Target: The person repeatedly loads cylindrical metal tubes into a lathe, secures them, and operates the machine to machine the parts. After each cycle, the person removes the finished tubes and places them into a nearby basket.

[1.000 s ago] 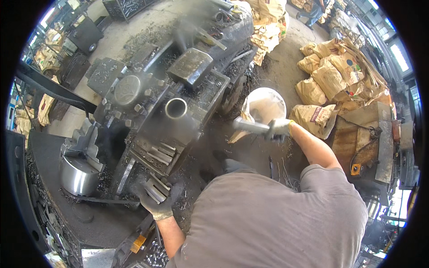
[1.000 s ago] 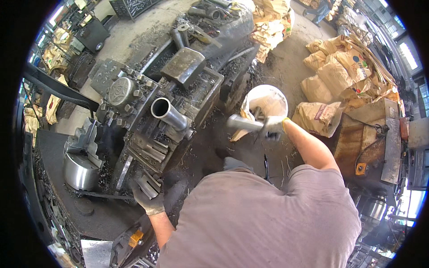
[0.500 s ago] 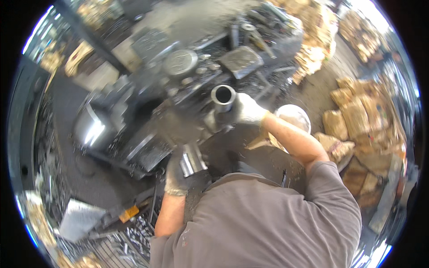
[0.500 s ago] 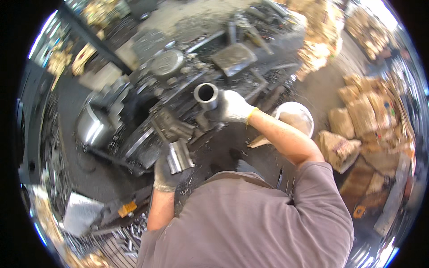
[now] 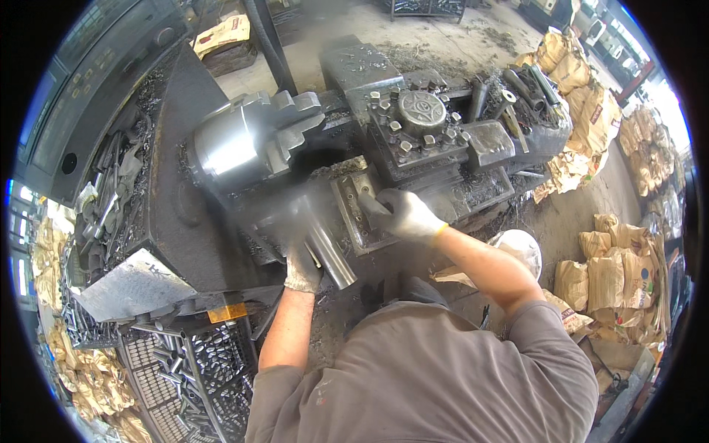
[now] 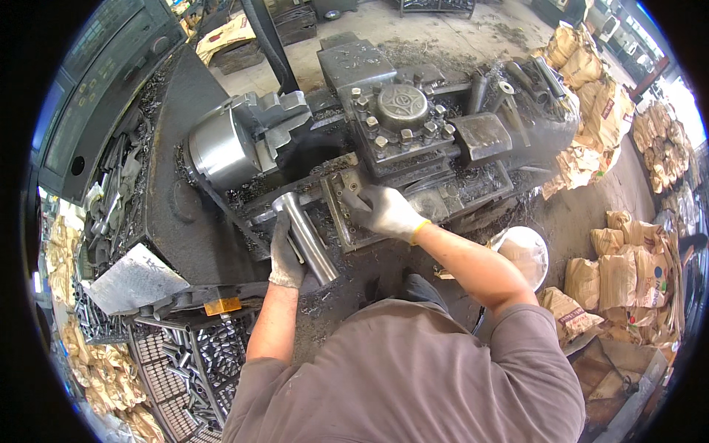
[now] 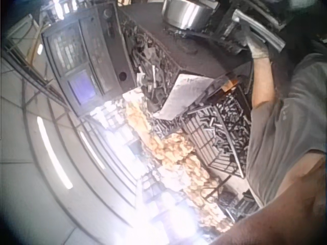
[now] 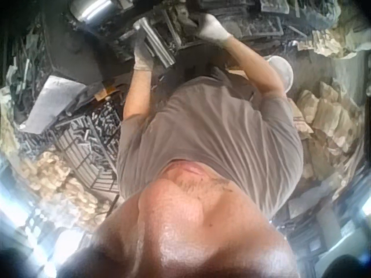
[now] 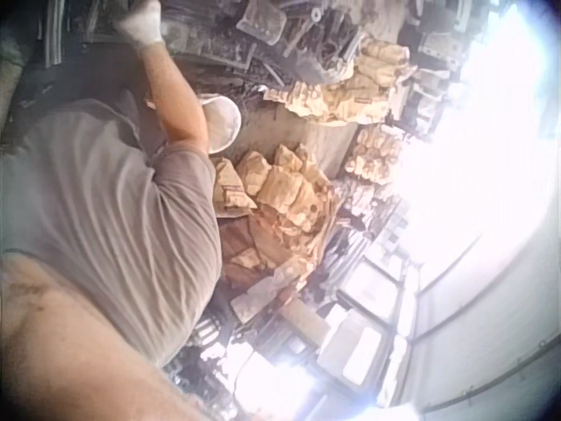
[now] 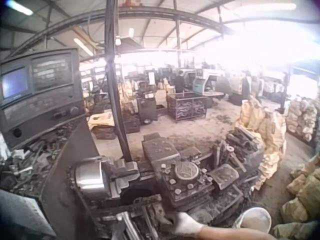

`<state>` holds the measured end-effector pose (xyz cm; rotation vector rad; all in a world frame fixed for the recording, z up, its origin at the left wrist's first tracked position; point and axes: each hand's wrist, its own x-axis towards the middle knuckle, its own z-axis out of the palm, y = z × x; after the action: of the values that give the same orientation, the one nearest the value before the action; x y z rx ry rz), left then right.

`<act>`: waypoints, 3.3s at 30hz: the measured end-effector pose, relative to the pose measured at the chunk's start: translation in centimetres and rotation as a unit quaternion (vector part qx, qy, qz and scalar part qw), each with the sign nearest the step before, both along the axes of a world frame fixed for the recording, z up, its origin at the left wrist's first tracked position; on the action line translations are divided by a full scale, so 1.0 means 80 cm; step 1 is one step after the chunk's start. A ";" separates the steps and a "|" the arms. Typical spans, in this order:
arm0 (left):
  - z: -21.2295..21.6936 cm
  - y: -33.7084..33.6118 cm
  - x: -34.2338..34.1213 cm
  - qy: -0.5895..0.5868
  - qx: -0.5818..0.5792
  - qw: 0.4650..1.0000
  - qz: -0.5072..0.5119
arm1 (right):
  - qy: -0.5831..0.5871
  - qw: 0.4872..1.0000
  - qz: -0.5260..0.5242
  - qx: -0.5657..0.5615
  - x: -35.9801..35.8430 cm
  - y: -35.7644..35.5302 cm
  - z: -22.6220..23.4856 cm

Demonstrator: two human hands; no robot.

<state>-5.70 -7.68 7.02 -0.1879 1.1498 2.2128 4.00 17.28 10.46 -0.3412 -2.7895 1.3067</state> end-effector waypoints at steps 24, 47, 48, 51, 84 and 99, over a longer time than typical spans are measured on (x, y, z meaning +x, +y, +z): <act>0.026 0.143 -0.124 0.480 -0.516 0.709 -0.023 | 0.176 0.815 0.212 0.510 -0.245 0.161 0.269; -0.072 -0.294 0.102 -0.104 -0.001 0.892 0.440 | -0.200 0.870 0.302 0.333 -0.357 0.126 0.148; -0.088 -0.327 0.104 -0.095 0.035 0.916 0.388 | -0.168 0.889 0.309 0.295 -0.373 0.127 0.125; -0.090 -0.331 0.100 -0.051 -0.001 0.936 0.349 | -0.143 0.927 0.321 0.130 -0.370 0.130 0.129; 0.339 0.041 -0.262 0.526 -0.732 0.364 0.235 | -0.015 0.990 0.082 -0.113 0.118 0.089 0.027; -0.322 -0.189 0.805 -0.440 -0.606 0.663 0.020 | -0.083 0.804 0.584 -0.080 0.100 -0.162 -0.005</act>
<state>58.69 -22.78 -18.75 -1.6032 1.7125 0.6967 11.96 4.35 10.10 1.5901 -3.0046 1.6480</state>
